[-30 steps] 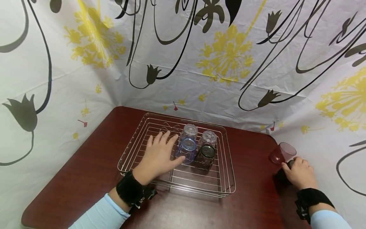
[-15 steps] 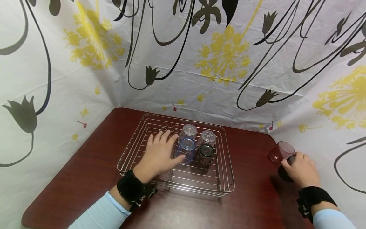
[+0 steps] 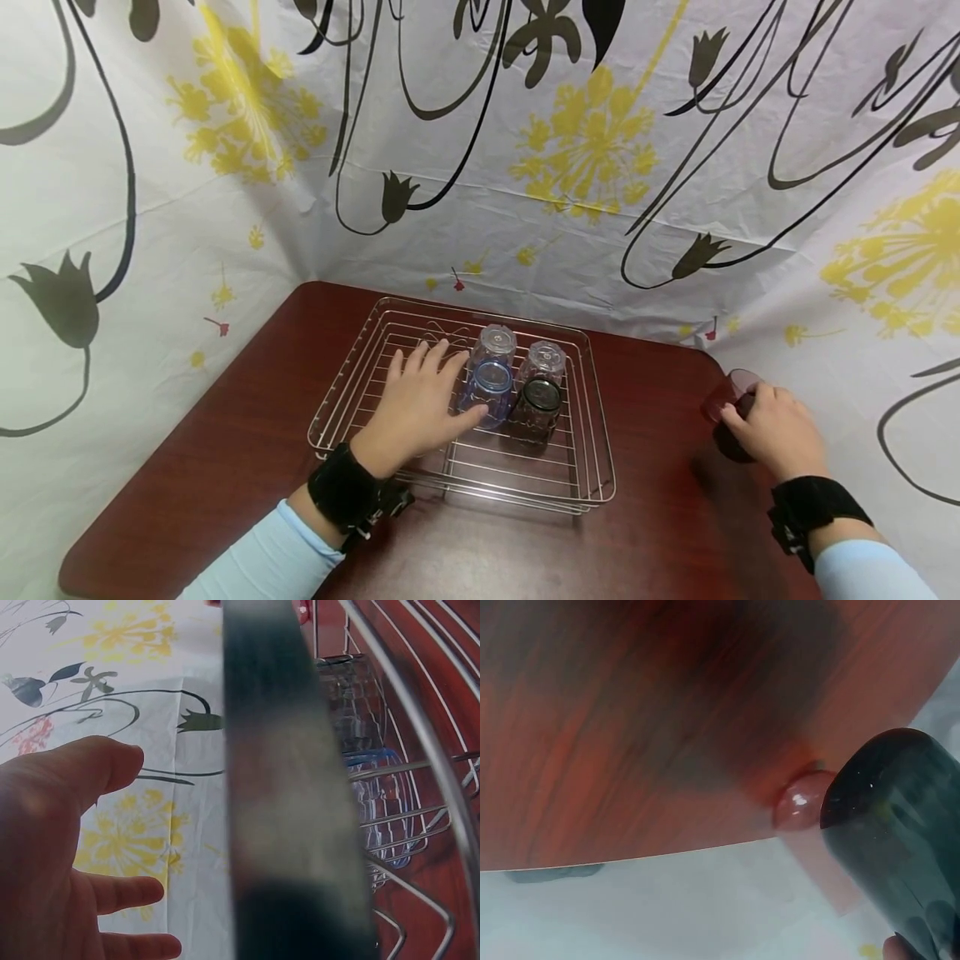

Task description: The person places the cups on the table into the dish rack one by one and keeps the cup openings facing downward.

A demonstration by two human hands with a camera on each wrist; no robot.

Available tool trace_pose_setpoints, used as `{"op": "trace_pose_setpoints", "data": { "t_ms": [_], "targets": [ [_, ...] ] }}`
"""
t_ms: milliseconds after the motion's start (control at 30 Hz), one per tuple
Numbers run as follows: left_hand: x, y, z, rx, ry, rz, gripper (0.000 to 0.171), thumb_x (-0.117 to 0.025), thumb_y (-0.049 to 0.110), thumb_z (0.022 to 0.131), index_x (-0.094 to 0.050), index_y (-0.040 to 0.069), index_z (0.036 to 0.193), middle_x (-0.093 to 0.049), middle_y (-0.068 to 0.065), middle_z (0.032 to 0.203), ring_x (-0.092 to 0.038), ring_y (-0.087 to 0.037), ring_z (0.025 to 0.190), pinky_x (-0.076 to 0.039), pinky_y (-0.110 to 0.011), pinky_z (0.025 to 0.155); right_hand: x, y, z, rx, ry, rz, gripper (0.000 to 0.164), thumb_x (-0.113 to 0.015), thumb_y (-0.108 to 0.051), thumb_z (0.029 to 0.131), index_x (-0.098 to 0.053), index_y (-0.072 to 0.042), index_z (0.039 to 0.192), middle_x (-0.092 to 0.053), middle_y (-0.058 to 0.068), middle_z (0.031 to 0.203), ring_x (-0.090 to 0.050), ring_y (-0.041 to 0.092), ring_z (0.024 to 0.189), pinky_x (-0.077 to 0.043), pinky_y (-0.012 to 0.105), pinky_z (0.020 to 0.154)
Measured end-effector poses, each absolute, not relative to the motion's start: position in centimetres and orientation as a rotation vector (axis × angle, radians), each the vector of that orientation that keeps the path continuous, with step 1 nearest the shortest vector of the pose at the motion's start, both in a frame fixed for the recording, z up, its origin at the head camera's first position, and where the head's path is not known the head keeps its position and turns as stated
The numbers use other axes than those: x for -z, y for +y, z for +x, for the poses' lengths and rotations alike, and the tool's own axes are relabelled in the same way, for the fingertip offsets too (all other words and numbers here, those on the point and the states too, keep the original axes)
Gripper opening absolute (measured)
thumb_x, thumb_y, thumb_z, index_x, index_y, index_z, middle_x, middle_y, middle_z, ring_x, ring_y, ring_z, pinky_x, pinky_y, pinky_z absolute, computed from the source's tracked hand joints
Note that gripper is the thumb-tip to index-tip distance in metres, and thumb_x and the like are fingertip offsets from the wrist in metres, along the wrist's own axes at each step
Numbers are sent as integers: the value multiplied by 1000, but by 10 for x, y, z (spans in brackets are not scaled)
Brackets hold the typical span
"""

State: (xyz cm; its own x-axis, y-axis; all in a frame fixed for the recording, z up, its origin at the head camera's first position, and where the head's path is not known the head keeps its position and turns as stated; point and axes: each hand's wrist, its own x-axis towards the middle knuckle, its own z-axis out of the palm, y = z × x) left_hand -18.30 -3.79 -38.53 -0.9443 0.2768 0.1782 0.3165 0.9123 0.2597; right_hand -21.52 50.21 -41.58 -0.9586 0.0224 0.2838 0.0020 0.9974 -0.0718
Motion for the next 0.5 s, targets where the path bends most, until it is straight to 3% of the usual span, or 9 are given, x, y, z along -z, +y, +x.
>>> {"op": "trace_pose_setpoints", "data": {
  "t_ms": [267,500],
  "targets": [
    [380,-38,-185,427,-2925,-465,87,-53,75,86,-38,24,155,-29,-11,164,-24,-39,150,-15,-66,118,408,475,-220,-154,-2814,25,54,-63,-37,93,-51,9,119,-53,36,109,-49,54,95,-40,66,81],
    [377,-38,-186,405,-2929,-462,88,-53,76,86,-36,26,156,-30,-10,163,-24,-38,150,-15,-66,118,401,455,-224,-137,-2820,68,57,-61,-39,95,-52,13,117,-53,38,109,-48,54,96,-39,66,83]
  ]
}}
